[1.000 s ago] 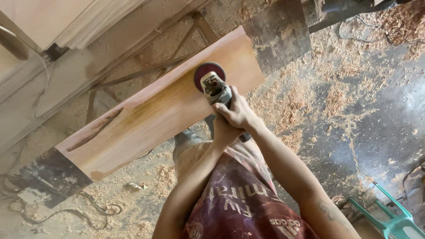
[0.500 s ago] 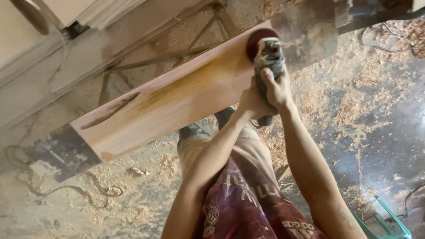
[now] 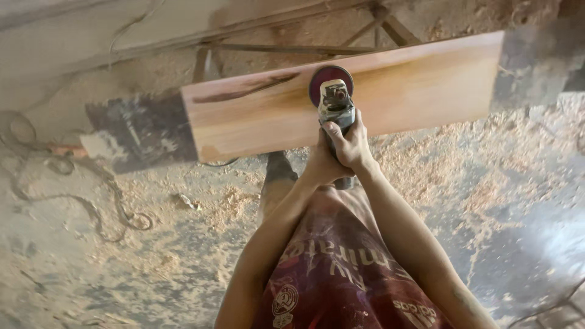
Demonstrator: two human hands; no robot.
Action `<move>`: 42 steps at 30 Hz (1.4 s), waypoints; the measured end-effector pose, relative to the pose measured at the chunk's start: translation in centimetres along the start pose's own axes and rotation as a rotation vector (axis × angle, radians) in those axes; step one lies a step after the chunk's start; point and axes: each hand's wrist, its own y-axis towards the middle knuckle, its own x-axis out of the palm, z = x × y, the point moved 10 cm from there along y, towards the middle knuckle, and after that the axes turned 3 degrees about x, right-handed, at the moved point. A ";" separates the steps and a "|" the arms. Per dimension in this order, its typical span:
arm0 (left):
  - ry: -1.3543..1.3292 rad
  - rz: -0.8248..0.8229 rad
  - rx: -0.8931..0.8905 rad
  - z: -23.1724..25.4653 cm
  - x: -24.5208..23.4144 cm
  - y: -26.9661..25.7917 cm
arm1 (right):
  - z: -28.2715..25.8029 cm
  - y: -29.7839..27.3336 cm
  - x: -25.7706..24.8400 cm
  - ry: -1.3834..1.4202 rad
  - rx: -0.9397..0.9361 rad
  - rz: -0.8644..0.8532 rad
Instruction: The person sands the surface and edges of wooden boards using a power sander, occasionally picking up and turning the boards by hand to work on different sides.
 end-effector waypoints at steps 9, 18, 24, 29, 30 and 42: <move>-0.032 0.126 -0.112 -2.4 -11.9 -5.5 | -4.6 -2.3 13.3 -0.063 -0.023 -0.176; -0.127 0.101 0.016 -1.5 -6.8 -5.0 | -2.3 -1.9 9.4 -0.177 0.063 -0.178; 0.055 -0.117 -0.170 -1.7 1.4 -2.1 | 0.4 -2.0 -0.4 -0.158 0.057 0.004; 0.154 -0.236 -0.131 -0.7 8.3 0.8 | 3.2 -1.7 -7.8 -0.114 0.073 0.115; 0.161 -0.280 -0.164 -0.9 9.9 1.3 | 3.6 -1.4 -9.0 -0.074 0.066 0.118; 0.421 -0.536 -0.261 -0.7 19.2 6.4 | 11.9 -0.5 -19.3 0.333 0.069 0.321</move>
